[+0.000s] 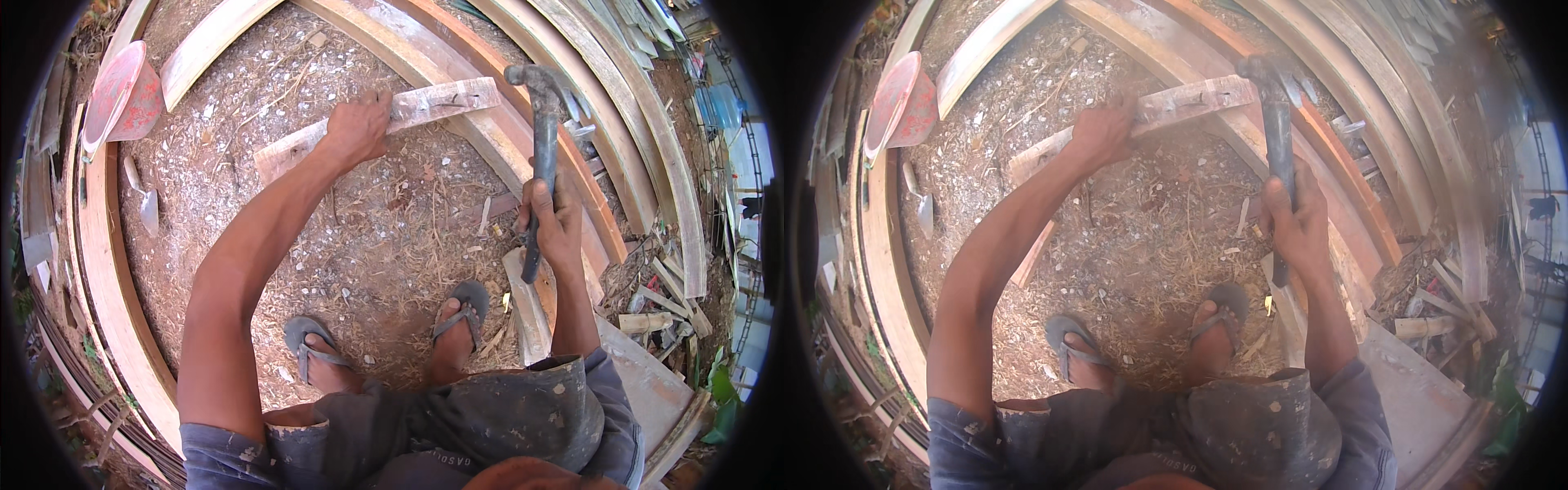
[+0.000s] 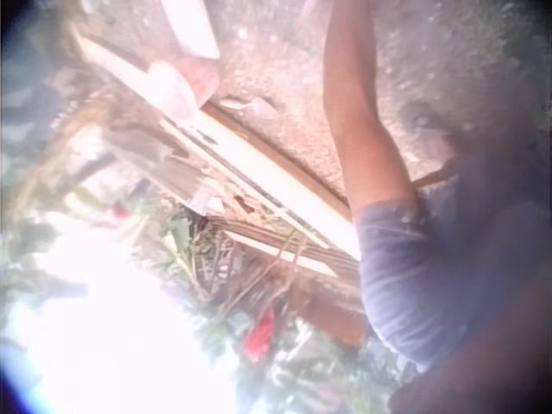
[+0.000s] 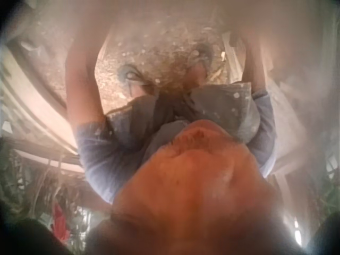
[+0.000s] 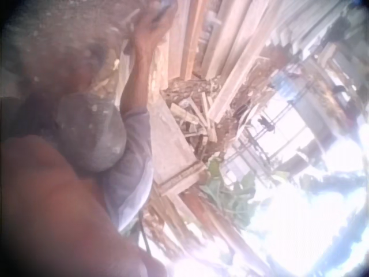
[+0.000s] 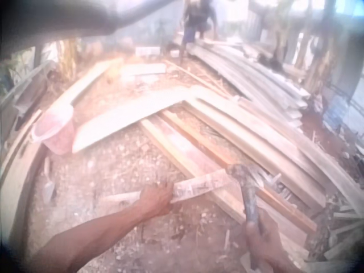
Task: The person uses a hammer and chisel to shape a small wooden plank, repeatedly striking the chisel to remove material. The person occasionally repositions the plank and continues chiseling along its length.
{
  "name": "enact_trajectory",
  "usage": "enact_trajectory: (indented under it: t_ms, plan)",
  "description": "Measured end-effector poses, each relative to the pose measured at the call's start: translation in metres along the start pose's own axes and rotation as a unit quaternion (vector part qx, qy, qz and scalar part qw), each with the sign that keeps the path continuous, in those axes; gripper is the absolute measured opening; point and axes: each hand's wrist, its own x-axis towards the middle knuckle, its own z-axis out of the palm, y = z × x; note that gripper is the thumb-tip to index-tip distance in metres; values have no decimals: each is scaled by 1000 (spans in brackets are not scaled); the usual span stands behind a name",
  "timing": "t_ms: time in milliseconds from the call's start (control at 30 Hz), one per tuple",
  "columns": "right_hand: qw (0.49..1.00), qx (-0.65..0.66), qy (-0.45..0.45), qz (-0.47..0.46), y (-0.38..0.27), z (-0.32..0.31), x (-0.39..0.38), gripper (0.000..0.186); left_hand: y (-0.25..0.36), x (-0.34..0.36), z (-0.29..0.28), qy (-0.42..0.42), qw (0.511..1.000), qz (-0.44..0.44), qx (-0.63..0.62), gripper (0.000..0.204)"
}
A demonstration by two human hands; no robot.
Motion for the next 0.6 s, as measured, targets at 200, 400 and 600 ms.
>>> enact_trajectory:
  t_ms: [200, 400, 600]
  plan:
    - [998, -14, 14, -62, -28, -10, 38, 51, -10, 3, 18, 39, 999, 21, -13, 61]
    - [936, -313, -47, -153, 11, -12, 74, 52, -12, 15, 4, -7, 999, 18, -27, 54]
    - [973, -181, -102, 102, 21, -5, 83, 57, -25, 15, 19, -15, 998, 18, -54, 60]
